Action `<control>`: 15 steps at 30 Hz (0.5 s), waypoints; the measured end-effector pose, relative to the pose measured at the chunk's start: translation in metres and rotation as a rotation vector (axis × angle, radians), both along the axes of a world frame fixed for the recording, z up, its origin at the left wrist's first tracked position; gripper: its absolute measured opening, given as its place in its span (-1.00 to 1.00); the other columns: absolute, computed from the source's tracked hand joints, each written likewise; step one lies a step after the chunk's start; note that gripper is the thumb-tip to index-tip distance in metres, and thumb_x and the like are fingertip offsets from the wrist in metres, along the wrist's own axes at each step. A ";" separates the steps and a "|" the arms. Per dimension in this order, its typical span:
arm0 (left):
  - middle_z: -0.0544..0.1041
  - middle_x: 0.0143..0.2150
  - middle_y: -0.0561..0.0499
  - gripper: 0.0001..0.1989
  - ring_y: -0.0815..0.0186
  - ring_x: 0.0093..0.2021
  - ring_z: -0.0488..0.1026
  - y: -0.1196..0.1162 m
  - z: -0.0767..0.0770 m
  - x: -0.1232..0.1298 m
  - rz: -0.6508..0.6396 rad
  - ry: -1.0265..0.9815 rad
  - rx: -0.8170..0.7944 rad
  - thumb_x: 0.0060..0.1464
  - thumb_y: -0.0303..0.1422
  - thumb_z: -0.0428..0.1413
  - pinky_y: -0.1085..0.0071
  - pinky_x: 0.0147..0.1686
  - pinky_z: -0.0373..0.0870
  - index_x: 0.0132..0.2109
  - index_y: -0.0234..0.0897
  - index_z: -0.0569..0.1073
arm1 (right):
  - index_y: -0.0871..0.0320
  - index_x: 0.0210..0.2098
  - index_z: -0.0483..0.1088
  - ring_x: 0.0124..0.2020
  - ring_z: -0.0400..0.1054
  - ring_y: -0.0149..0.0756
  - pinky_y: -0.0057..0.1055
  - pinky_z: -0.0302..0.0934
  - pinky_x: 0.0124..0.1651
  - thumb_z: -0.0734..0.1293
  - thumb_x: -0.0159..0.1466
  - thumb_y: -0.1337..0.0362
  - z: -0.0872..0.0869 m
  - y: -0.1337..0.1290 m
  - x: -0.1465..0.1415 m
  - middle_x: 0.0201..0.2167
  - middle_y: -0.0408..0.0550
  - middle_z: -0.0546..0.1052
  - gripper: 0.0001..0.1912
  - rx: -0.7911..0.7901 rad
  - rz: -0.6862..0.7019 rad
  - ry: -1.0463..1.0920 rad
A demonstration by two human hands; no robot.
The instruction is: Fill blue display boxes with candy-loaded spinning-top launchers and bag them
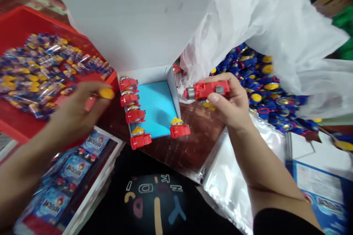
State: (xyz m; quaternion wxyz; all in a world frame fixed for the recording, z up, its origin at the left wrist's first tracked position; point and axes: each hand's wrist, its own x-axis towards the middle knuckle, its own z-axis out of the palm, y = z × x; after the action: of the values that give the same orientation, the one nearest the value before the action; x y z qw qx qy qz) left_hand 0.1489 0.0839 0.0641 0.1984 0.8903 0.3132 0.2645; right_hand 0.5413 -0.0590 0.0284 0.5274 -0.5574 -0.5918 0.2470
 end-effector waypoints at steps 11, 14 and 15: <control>0.57 -0.13 -0.07 -0.78 0.33 -0.18 0.53 -0.077 0.000 0.091 -0.326 -0.080 -0.018 0.48 -0.29 0.13 0.44 -0.15 0.50 0.09 -0.35 0.51 | 0.02 0.00 0.40 -0.03 0.60 -0.21 -0.23 0.54 -0.02 0.53 0.33 0.13 0.024 -0.022 -0.059 -0.04 -0.03 0.65 -0.66 0.339 0.286 -0.193; 0.60 -0.07 -0.16 -0.71 0.21 -0.10 0.56 -0.076 -0.012 0.097 -0.257 -0.133 0.368 0.43 -0.33 0.19 0.31 -0.06 0.53 0.19 -0.37 0.47 | 0.02 -0.02 0.38 -0.28 0.54 -0.34 -0.35 0.50 -0.20 0.48 0.41 0.11 0.021 -0.032 -0.069 -0.22 -0.15 0.59 -0.73 0.181 0.108 -0.005; 0.61 -0.06 -0.18 -0.68 0.18 -0.08 0.57 -0.075 -0.015 0.099 -0.232 -0.134 0.465 0.41 -0.34 0.22 0.28 -0.03 0.53 0.22 -0.36 0.47 | 0.01 0.02 0.37 -0.36 0.50 -0.39 -0.38 0.47 -0.28 0.43 0.46 0.08 0.021 -0.034 -0.069 -0.27 -0.18 0.55 -0.75 0.081 0.094 0.058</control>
State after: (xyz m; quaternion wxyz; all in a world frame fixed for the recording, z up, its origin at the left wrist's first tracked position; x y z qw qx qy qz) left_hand 0.2480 0.0085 0.0494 0.0376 0.9224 0.1261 0.3631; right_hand 0.4718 -0.0927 0.0491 0.5543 -0.4998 -0.6112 0.2635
